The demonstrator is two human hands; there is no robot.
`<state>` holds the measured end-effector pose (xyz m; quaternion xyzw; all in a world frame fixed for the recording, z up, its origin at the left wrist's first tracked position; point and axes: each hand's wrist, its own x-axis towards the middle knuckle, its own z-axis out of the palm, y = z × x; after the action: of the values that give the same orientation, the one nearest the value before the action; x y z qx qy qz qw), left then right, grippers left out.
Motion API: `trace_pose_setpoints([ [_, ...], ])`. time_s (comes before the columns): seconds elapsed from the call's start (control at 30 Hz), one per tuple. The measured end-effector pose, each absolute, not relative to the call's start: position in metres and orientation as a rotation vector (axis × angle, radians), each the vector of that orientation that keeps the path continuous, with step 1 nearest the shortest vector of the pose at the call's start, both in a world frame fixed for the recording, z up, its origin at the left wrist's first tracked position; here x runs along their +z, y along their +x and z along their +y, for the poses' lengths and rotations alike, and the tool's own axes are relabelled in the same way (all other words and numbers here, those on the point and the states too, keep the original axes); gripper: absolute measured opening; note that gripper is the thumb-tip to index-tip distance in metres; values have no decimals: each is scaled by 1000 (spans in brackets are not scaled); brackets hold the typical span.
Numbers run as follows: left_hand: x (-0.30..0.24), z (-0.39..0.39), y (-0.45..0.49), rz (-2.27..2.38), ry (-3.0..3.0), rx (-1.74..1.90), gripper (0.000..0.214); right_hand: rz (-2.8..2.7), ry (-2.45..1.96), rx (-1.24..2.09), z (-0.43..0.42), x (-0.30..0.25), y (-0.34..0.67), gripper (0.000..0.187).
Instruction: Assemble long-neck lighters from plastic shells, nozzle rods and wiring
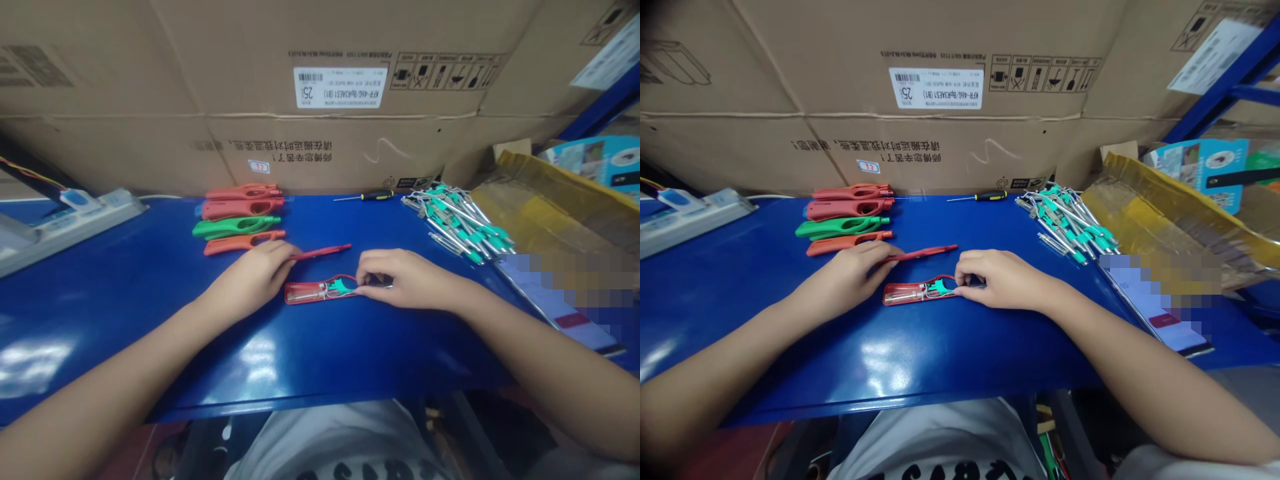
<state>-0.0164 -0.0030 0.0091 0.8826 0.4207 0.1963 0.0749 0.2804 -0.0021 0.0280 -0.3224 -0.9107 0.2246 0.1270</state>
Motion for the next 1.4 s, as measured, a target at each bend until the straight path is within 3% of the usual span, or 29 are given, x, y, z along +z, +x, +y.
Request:
trace_pose_setpoints([
  [0.07,15,-7,-14,1316,2570,694,27,-2550,-911,565,-1,27,279,17],
  [0.2,28,-19,-6,1310,2310,861,27,-2333,-890,217,1,27,278,53],
  [0.27,32,-24,-2,1245,2161,827,28,-2346,-851,119,1,28,279,57],
  [0.43,30,-28,1,1151,1989,769,30,-2573,-754,139,-1,25,278,48],
  [0.83,37,-27,-6,993,2596,413,27,-2608,-825,496,-2,23,272,30],
  [1.4,27,-27,-4,1043,2702,290,26,-2657,-866,516,-2,16,272,31],
])
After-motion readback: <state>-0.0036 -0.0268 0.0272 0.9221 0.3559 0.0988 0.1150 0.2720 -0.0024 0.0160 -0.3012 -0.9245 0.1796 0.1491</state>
